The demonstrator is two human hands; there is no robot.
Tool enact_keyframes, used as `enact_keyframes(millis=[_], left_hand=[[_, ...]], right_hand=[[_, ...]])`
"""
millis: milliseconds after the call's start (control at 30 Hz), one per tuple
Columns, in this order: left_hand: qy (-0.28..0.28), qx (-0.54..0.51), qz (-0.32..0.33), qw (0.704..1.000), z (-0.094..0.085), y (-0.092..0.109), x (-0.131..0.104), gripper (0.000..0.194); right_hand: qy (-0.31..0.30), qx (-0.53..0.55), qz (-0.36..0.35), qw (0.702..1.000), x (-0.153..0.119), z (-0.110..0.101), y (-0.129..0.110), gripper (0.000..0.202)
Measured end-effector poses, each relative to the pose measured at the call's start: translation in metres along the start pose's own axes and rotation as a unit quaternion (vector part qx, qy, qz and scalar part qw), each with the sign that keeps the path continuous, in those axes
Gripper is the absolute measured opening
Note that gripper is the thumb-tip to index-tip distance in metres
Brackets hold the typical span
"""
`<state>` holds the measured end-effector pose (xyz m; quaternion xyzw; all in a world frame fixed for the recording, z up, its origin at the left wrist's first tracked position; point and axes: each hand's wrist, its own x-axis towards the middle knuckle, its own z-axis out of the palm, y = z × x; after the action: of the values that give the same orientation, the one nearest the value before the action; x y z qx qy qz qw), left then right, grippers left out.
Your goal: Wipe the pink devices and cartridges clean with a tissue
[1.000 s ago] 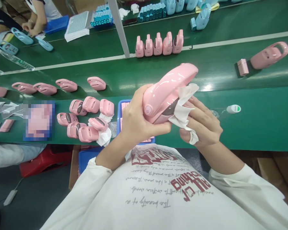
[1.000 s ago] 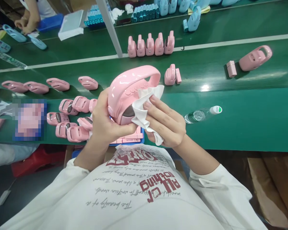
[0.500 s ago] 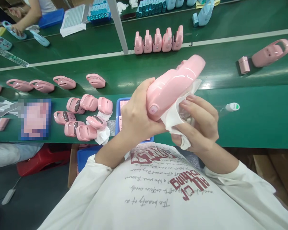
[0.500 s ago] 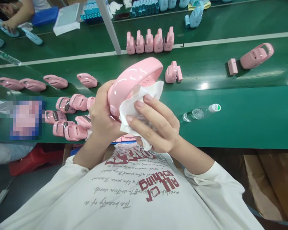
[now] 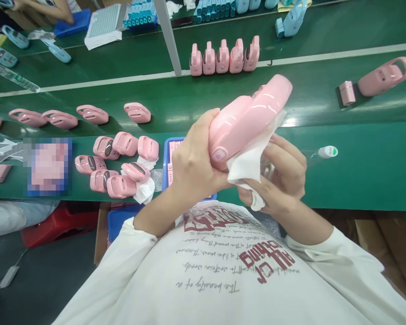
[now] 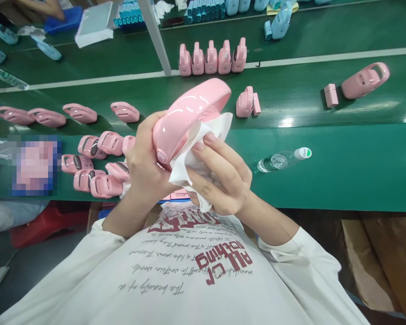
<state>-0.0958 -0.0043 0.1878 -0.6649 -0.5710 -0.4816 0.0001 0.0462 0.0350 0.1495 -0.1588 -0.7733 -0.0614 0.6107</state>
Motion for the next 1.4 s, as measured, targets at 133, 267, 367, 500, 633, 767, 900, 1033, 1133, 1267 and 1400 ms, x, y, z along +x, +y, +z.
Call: enact_keyframes(millis=[133,267,367,500,633,767,900,1033,1133,1267,1400], left_hand=[[-0.011,-0.019,-0.01,1.0,0.0,-0.002,-0.001,0.07],[-0.056,-0.034,-0.041,0.997,-0.002,-0.005,-0.003,0.081],[-0.081,-0.032,-0.062,0.994,-0.004,-0.005,-0.004,0.087],[-0.056,-0.028,-0.053,0.997,-0.002,-0.003,-0.003,0.085],[-0.013,-0.017,-0.03,0.999,-0.001,-0.003,-0.002,0.074],[-0.036,-0.03,-0.038,0.998,-0.003,-0.004,-0.003,0.075],[-0.076,-0.035,-0.067,0.994,-0.003,-0.005,-0.004,0.081],[-0.07,-0.018,-0.072,0.995,-0.001,-0.007,-0.004,0.079],[-0.07,-0.019,-0.082,0.994,-0.001,-0.009,-0.004,0.077],[-0.079,-0.06,-0.101,0.99,-0.004,-0.008,-0.006,0.075],[-0.094,-0.099,-0.118,0.984,-0.005,-0.004,-0.005,0.072]], right_hand=[[-0.011,0.026,-0.006,1.0,-0.003,-0.003,0.005,0.028],[-0.015,0.023,0.015,1.0,-0.006,-0.009,0.009,0.03],[-0.016,0.004,0.029,0.999,-0.007,-0.008,0.007,0.027],[0.003,0.022,0.029,0.999,-0.005,-0.001,0.003,0.024],[0.0,0.021,0.006,1.0,-0.004,0.002,0.003,0.023],[-0.026,0.033,0.023,0.999,-0.007,-0.003,0.007,0.027],[-0.017,0.062,0.02,0.998,-0.007,-0.005,0.007,0.028],[-0.02,0.046,0.016,0.999,-0.005,-0.001,0.006,0.02],[-0.013,0.033,0.071,0.997,-0.008,-0.001,0.014,0.023],[0.073,0.067,0.225,0.969,-0.017,-0.003,0.024,0.029],[0.064,0.078,0.174,0.98,-0.022,-0.004,0.023,0.03]])
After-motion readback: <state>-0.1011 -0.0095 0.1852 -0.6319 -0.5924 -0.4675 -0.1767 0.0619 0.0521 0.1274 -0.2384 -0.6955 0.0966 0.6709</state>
